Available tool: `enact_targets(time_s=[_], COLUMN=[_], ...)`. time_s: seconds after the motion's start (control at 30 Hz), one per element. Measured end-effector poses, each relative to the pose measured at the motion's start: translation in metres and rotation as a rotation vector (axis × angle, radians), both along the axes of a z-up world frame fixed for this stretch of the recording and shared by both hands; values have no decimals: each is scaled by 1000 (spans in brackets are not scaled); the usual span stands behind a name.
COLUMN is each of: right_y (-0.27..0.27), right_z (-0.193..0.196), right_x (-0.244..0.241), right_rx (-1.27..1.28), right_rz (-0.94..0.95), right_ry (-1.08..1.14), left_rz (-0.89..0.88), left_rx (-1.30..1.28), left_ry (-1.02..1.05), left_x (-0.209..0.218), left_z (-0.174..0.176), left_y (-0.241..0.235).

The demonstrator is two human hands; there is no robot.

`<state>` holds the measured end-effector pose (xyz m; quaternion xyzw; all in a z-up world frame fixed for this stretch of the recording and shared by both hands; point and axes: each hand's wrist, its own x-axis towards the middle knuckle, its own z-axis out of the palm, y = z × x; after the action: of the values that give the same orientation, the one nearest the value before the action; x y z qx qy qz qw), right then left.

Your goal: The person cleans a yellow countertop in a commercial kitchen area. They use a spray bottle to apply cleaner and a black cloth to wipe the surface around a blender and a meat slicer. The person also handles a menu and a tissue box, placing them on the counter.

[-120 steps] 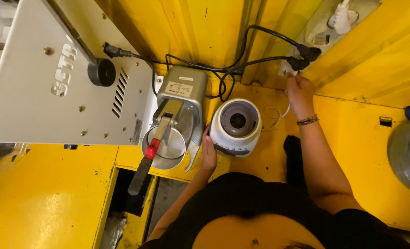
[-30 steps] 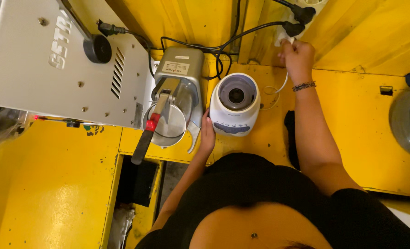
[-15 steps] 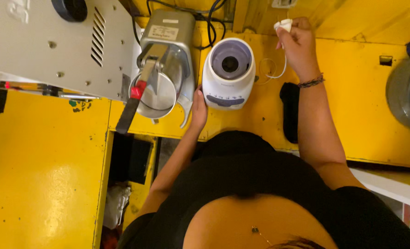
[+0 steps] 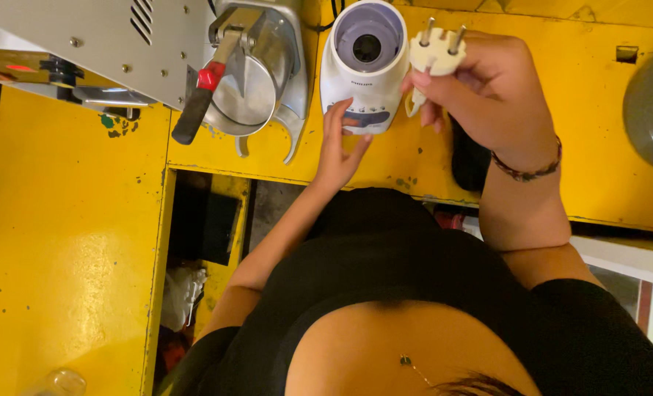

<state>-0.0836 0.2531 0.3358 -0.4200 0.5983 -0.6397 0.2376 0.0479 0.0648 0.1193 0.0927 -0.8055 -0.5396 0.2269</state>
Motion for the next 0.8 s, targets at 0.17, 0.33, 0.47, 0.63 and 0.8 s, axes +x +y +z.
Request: enact_targets(time_s=[0.17, 0.33, 0.47, 0.63, 0.8], right_y=[16, 21, 24, 23, 3], right_z=[35, 25, 1, -30, -58], right_x=[37, 52, 36, 17, 1], right_rx=[28, 31, -76, -110, -222], right_rz=[137, 133, -32, -83, -159], right_ry=[-44, -251, -433, -499, -534], left_rz=[-293, -393, -419, -250, -19], left_rx=[54, -239, 24, 145, 257], left_ry=[82, 191, -151, -199, -159], left_x=[3, 11, 34, 59, 62], left_z=[36, 24, -3, -24, -21], left_y=[19, 33, 38, 15, -17])
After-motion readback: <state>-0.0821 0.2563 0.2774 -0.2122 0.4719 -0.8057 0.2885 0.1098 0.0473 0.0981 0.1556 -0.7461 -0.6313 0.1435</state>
